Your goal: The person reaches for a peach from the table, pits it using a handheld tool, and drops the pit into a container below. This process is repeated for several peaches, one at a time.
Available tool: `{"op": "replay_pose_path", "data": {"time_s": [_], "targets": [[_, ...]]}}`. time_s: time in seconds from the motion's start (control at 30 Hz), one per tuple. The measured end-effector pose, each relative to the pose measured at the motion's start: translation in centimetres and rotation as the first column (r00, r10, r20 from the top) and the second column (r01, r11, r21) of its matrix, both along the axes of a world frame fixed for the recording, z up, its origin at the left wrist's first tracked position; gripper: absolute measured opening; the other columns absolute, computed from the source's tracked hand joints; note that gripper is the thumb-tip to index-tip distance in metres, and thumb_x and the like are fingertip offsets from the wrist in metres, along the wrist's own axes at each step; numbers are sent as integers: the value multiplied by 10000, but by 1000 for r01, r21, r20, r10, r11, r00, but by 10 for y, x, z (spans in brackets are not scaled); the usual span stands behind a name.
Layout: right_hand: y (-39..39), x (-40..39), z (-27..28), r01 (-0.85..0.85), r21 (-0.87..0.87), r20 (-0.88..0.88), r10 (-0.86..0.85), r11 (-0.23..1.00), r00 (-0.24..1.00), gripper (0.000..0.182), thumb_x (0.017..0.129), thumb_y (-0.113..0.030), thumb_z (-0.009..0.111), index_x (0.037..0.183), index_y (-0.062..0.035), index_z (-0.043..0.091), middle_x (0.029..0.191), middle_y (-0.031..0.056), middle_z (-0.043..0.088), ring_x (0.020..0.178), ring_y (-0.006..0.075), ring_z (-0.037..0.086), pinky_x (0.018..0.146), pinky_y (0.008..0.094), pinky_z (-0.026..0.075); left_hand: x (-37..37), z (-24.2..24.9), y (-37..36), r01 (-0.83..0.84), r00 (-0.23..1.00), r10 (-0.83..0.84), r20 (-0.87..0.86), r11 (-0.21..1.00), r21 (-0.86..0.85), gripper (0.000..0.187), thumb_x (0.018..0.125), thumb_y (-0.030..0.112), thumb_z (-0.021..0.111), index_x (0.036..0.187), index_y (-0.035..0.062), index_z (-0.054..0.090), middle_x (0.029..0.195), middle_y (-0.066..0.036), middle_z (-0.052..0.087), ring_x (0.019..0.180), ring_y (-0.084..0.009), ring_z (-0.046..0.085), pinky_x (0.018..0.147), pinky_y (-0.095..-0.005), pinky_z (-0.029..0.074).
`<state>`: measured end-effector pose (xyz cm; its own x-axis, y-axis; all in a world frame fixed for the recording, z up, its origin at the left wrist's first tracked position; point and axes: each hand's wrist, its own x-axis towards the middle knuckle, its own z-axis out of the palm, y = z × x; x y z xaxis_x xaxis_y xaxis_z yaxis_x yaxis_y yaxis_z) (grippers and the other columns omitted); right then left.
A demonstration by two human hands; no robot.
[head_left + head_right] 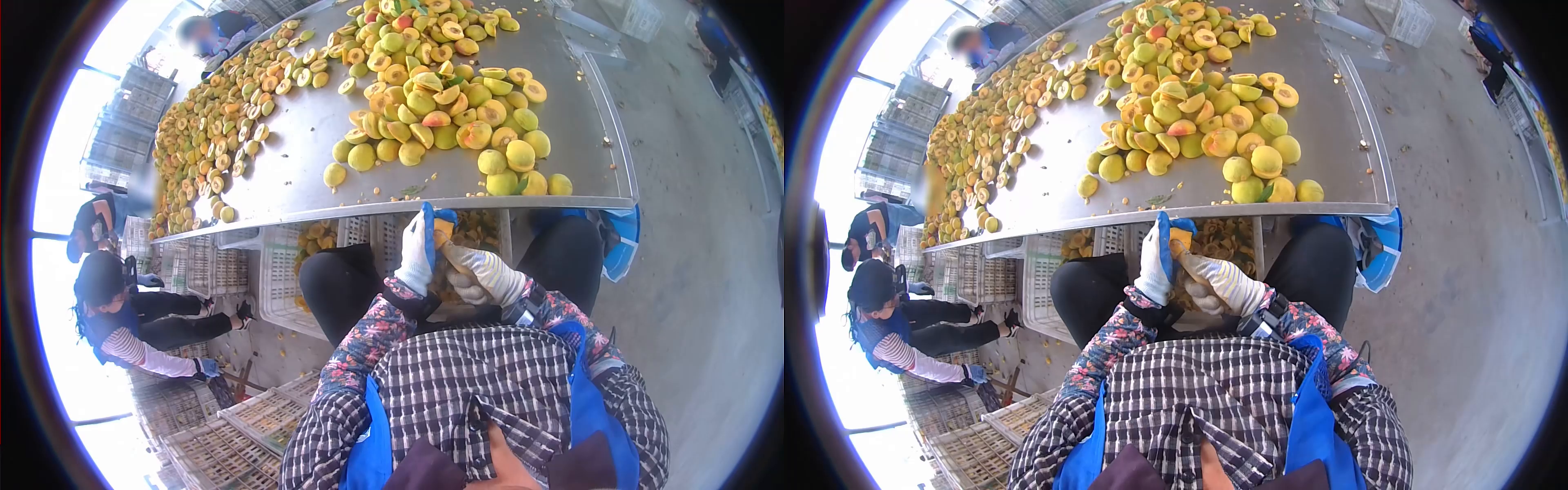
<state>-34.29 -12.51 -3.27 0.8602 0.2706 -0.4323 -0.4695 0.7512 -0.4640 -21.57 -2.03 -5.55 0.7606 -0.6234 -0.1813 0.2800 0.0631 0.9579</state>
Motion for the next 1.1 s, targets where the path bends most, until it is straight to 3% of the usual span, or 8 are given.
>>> {"op": "replay_pose_path", "data": {"time_s": [0.23, 0.43, 0.5, 0.63, 0.7, 0.77, 0.8, 1.1], "targets": [[-8, -5, 1, -27, 70, 20, 26, 997, 999, 394, 951, -506, 522, 1008, -116, 538, 581, -29, 419, 378, 68, 354, 330, 215, 262, 7, 0, 4, -81, 951, 29, -307, 984, -159, 511, 997, 472, 446, 987, 12, 667, 920, -56, 667, 810, -117, 594, 737, -258, 479], [-3, -1, 1, 88, -311, -119, -131, 946, 984, 298, 964, -453, 533, 971, -156, 556, 566, -40, 456, 382, 69, 393, 347, 217, 296, 26, 65, 44, -282, 874, 124, 470, 917, 281, 300, 955, 284, 575, 1013, 3, 662, 840, -38, 643, 737, -64, 566, 606, -246, 462], [-2, -1, -1, 34, -432, -66, -69, 901, 995, 321, 960, -460, 532, 974, -139, 530, 568, -38, 443, 373, 70, 385, 342, 217, 297, 54, 90, 73, -504, 660, 82, 747, 786, 359, 251, 904, 233, 617, 1016, 12, 662, 889, -158, 671, 816, -261, 654, 743, -338, 498], [0, 1, -7, 16, -469, -24, -31, 883, 999, 339, 955, -468, 534, 996, -132, 514, 570, -39, 430, 370, 71, 384, 339, 219, 294, 121, 128, 146, -682, 587, -265, 765, 347, 644, 474, 909, 436, 554, 1173, 49, 626, 1075, -187, 666, 983, -326, 642, 861, -412, 479], [-1, 3, -3, -49, -493, -27, 40, 869, 999, 311, 961, -447, 519, 989, -139, 483, 596, -24, 451, 393, 86, 423, 355, 239, 354, 169, 98, 173, -845, 300, -508, 807, 252, 472, 542, 894, 452, 577, 1257, 49, 573, 1141, -188, 644, 999, -334, 634, 881, -407, 474], [1, 5, -2, -60, -502, -29, 53, 863, 998, 294, 969, -429, 509, 989, -137, 483, 597, -22, 456, 399, 87, 436, 359, 238, 359, 195, 102, 157, -664, 452, -471, 757, 390, 638, 599, 877, 470, 597, 1300, 51, 539, 1138, -171, 645, 937, -319, 645, 876, -400, 480], [2, 7, -5, -70, -546, -27, 66, 835, 997, 290, 972, -426, 504, 988, -137, 482, 599, -21, 460, 399, 87, 439, 361, 239, 363, 181, 133, 124, -327, 856, -217, 469, 474, 817, 610, 868, 455, 603, 1319, 53, 514, 1248, -174, 578, 1143, -305, 553, 978, -419, 426], [8, 5, -13, -59, -657, 8, 85, 751, 996, 316, 979, -454, 490, 1001, -139, 494, 601, -49, 443, 397, 64, 421, 340, 217, 329, 245, 17, 47, -317, 716, -589, 375, 204, 926, 727, 771, 358, 729, 1373, 86, 426, 1316, -178, 533, 1241, -338, 501, 1030, -403, 427]]}}
